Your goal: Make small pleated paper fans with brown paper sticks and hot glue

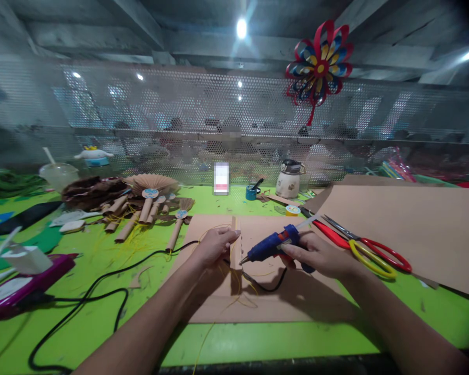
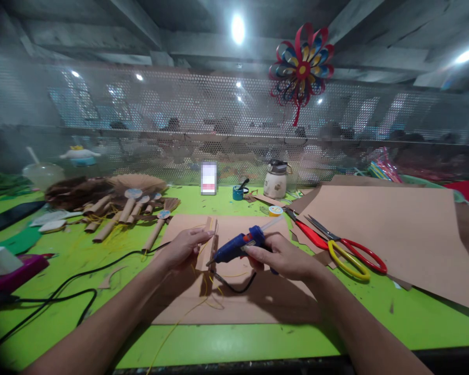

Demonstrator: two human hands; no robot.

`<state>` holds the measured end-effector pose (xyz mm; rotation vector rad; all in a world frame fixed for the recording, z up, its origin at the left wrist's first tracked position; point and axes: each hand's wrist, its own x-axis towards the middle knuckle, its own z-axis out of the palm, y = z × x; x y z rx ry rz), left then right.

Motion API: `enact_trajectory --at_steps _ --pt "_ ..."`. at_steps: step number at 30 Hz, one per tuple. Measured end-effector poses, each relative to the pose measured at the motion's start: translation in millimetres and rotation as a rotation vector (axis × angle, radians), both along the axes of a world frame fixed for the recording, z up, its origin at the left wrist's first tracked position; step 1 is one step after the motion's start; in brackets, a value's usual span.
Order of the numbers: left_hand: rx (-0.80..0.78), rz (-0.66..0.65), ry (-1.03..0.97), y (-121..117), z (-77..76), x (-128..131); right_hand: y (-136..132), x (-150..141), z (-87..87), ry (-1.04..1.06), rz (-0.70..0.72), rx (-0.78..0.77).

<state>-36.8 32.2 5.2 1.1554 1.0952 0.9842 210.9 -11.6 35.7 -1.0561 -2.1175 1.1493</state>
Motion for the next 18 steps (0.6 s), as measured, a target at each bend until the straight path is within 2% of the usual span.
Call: enact_trajectory --at_steps 7,18 --pt "0.049 -0.007 0.042 0 -0.5 -1 1 -3 -1.1 0.040 0.017 -0.021" --pt "0.070 -0.038 0.090 8 -11.1 -4 5 -1 -3.0 0.064 -0.102 -0.018"
